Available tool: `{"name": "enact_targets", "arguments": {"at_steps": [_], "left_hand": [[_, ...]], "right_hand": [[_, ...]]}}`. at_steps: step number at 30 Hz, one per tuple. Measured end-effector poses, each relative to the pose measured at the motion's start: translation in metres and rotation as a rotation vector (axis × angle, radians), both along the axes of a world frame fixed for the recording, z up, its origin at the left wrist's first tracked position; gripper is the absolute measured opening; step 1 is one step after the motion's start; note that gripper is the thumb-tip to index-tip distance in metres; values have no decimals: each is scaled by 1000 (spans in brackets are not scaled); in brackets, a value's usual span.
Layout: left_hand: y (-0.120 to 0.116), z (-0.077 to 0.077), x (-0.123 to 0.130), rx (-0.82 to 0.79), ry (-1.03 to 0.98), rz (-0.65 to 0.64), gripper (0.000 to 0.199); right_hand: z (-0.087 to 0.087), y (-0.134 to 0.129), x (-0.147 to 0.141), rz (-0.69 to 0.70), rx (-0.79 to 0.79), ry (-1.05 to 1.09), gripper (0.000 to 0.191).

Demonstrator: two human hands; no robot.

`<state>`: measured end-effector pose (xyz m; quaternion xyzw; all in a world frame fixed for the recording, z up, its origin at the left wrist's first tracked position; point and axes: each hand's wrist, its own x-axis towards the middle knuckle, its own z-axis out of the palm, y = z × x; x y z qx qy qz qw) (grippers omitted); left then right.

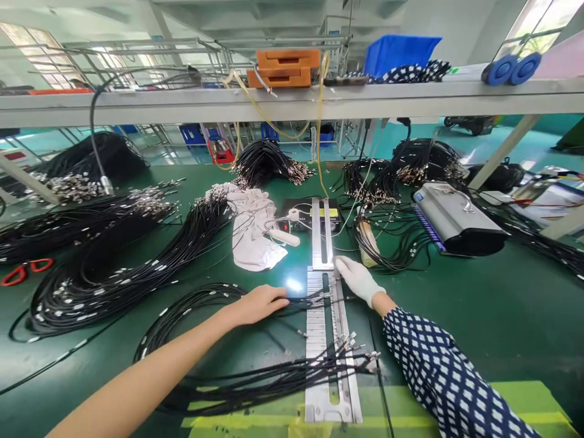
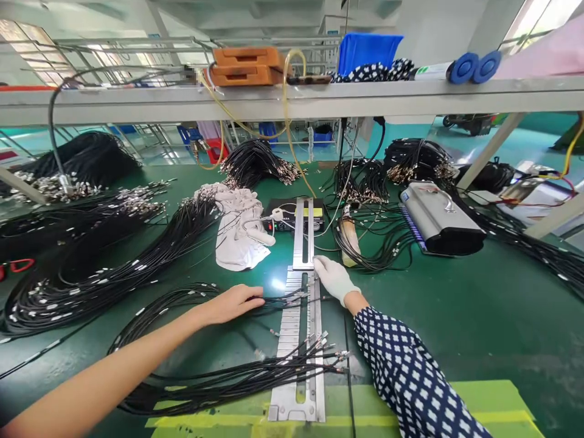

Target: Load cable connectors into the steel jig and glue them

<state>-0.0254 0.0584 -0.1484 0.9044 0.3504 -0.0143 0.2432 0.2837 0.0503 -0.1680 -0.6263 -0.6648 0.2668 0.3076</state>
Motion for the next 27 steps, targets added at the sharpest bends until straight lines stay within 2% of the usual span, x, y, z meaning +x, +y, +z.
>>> {"name": "enact_targets", "arguments": {"at_steps": [4, 7, 9, 11, 15, 19, 24, 27], "left_hand": [[-23, 7, -13, -144, -20, -15, 44], [-33, 4, -6, -35, -78, 24, 36], [-36, -4, 5, 65, -121, 32, 22], [-37, -13, 14, 93, -170, 37, 15], [-35, -26, 23, 37, -270, 27, 11], [-29, -26, 22, -43, -325, -34, 7], [-9, -22, 26, -78, -488, 99, 14], [5, -22, 30, -62, -490, 79, 22]], "right_hand": [[-2, -11, -6, 30, 19, -12, 45], [-1, -21, -9, 61, 7, -17, 43], [-3, -29, -10, 73, -2, -6, 42], [-8, -39, -10, 70, 16, 17, 43], [-21, -54, -2, -22, 139, 70, 45], [-32, -57, 4, -166, 118, 232, 39], [-34, -53, 4, -166, 86, 262, 36], [-33, -53, 3, -161, 84, 251, 34]]}}
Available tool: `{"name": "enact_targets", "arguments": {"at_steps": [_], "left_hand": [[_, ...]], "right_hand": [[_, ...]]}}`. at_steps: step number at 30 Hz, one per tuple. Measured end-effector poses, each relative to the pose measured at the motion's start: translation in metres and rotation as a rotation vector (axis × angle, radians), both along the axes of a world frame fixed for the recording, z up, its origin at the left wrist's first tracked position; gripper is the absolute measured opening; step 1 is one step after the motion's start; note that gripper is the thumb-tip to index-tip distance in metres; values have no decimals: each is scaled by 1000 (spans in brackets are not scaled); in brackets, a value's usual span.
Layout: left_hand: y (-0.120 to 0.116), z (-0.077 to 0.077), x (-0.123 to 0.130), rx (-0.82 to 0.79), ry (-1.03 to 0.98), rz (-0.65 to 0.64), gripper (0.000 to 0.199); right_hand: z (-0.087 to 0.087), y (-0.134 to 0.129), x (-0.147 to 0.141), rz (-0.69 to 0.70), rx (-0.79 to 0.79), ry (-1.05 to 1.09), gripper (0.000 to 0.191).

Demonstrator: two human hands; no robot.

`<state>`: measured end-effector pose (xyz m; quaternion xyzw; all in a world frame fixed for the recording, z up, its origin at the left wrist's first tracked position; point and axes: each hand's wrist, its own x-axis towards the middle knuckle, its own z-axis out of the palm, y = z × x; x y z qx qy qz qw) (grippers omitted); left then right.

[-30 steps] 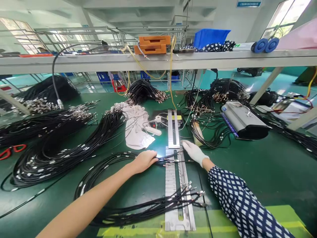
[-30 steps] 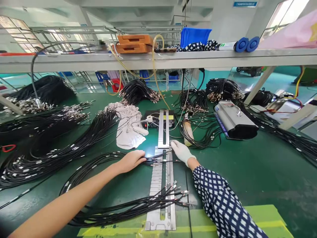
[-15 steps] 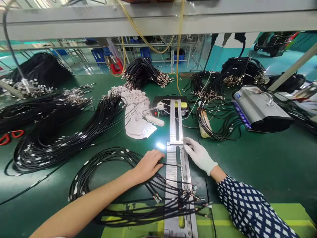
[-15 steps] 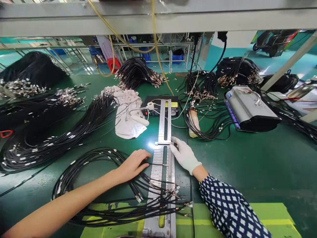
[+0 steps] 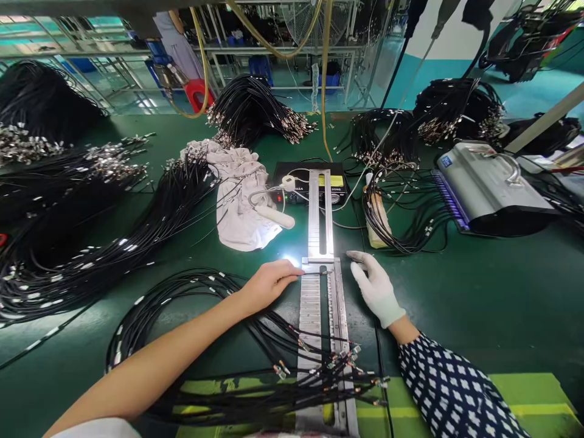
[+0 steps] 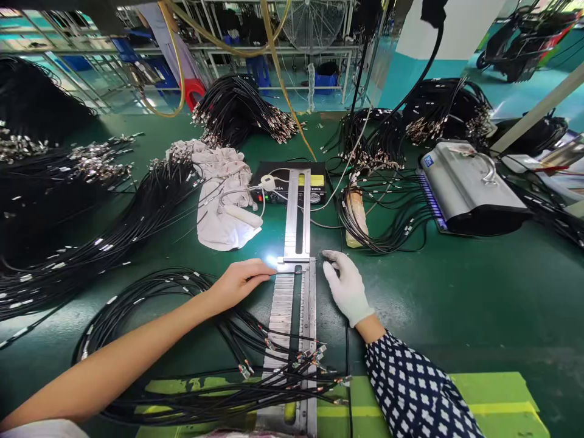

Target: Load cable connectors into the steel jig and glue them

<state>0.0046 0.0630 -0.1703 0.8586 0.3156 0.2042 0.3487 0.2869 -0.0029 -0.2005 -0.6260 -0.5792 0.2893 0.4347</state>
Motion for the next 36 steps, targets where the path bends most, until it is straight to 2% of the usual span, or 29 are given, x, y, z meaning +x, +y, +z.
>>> {"name": "enact_targets", "arguments": {"at_steps": [11, 22, 27, 29, 33, 36], "left_hand": [[19, -1, -5, 183, 201, -204, 40], [23, -1, -1, 178, 197, -241, 38], [26, -6, 0, 205, 206, -267, 37], [22, -11, -1, 261, 189, -250, 37], [3, -18, -6, 506, 271, -81, 44], [-8, -20, -8, 457, 386, -43, 49]], "right_hand": [[5, 0, -3, 25, 8, -116, 28], [7, 0, -3, 41, 27, -164, 27], [8, 0, -4, 50, 36, -171, 25], [8, 0, -3, 57, 39, -183, 25], [7, 1, -3, 66, 44, -206, 25], [6, 3, -2, 75, 44, -218, 26]]}}
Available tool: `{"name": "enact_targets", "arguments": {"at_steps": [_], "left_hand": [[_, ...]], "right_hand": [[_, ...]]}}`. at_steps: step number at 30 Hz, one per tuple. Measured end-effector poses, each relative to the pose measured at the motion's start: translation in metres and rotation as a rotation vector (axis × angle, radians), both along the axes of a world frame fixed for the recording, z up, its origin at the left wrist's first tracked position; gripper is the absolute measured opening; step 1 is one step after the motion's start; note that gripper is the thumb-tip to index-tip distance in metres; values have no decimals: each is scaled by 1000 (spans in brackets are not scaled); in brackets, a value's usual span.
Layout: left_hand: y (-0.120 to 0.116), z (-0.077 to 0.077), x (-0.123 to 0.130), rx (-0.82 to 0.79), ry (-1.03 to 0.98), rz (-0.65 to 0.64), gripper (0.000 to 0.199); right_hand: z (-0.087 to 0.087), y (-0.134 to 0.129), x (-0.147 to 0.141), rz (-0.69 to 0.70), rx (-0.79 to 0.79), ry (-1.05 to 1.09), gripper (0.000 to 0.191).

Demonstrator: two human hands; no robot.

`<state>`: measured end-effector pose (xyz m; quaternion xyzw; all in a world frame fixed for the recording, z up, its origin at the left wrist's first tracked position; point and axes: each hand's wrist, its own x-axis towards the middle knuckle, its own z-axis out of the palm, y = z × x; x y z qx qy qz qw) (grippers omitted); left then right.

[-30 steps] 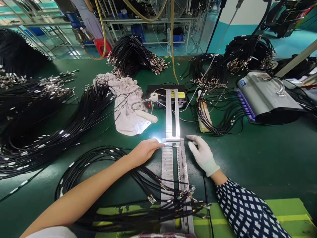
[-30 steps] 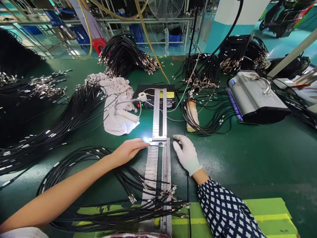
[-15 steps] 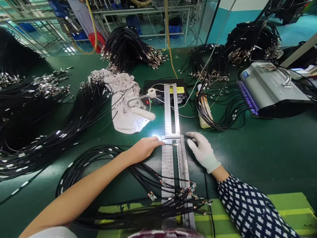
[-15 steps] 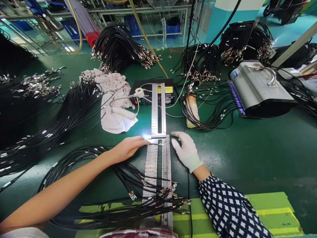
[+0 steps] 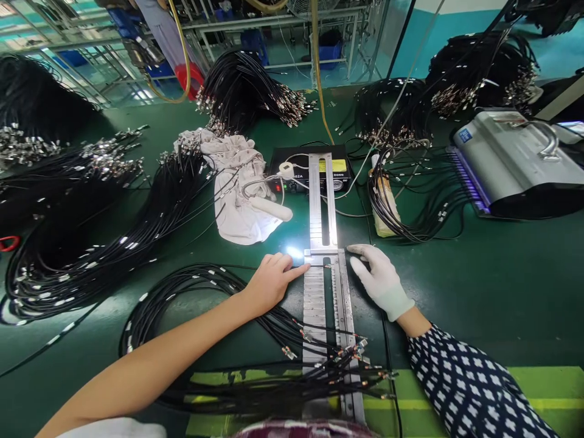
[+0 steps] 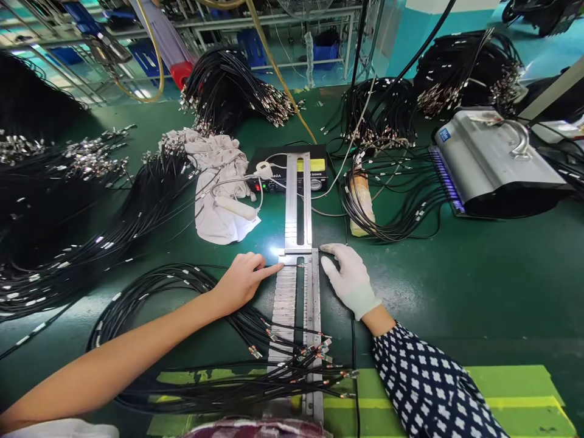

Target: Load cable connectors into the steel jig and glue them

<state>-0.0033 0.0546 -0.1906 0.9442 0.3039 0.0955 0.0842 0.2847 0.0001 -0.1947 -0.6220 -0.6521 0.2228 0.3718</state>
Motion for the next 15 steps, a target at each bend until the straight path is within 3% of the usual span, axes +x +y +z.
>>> {"name": "enact_targets", "arguments": {"at_steps": [3, 6, 11, 15], "left_hand": [[-5, 3, 0, -106, 23, 32, 49], [-9, 17, -5, -209, -20, 40, 45], [-22, 48, -23, -582, -72, -146, 26], [-24, 53, -28, -653, -73, -164, 23]], "right_hand": [[-2, 2, 0, 4, 3, -4, 25], [-2, -4, 0, -5, 7, 26, 27], [-3, -25, 0, 18, -17, 59, 27], [-6, -30, -1, 10, -32, 25, 27]]}}
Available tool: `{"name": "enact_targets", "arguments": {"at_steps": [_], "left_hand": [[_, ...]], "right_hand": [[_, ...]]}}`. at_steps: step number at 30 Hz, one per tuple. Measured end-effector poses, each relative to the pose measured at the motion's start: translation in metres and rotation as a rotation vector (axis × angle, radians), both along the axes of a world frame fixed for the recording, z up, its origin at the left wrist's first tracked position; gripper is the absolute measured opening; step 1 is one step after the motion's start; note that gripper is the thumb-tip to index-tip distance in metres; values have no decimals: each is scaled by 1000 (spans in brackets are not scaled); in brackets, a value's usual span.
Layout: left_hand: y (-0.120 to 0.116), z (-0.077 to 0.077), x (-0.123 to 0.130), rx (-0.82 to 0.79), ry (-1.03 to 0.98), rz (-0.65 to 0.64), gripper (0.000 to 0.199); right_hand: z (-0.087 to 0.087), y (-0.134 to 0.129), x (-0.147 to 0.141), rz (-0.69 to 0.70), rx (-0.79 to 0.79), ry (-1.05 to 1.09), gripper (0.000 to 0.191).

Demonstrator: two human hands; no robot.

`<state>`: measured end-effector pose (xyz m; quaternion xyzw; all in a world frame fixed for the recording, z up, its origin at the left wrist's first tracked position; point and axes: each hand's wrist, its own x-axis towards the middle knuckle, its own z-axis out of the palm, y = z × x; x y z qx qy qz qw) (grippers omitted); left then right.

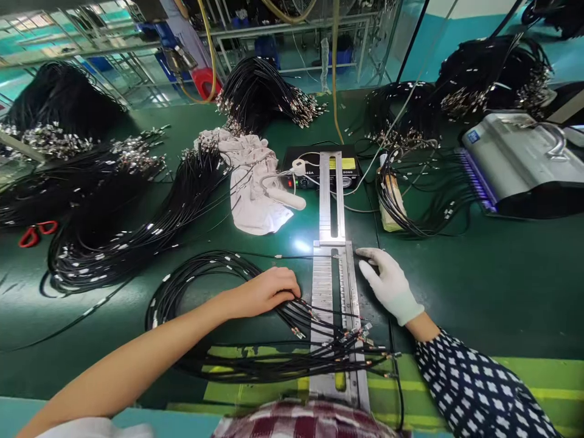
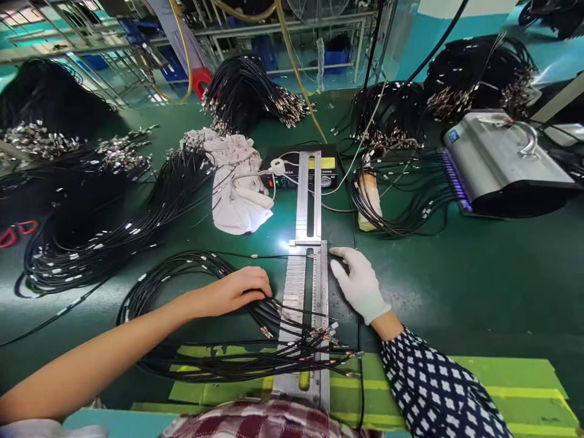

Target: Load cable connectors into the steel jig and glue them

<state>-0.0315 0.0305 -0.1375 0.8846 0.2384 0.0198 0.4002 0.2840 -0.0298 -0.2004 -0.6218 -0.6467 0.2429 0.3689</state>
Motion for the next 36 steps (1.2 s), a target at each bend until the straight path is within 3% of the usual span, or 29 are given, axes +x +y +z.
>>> {"name": "enact_targets", "arguments": {"at_steps": [4, 9, 13, 18, 30, 36], "left_hand": [[9, -12, 11, 32, -109, 142, 19], [17, -33, 37, 339, -234, 284, 20], [19, -47, 52, 555, -264, 216, 27], [20, -56, 52, 759, -216, 160, 30], [24, -54, 54, 755, -245, 76, 28], [15, -58, 42, 769, -154, 171, 34]], "right_hand": [[-1, 4, -1, 5, 15, -21, 27], [0, 4, -2, 5, 30, -43, 27], [0, 4, -3, -3, 36, -64, 27], [0, 5, -3, 7, 46, -79, 26], [9, 5, -5, 37, 47, -129, 24], [10, 6, -5, 51, 42, -136, 23]]}}
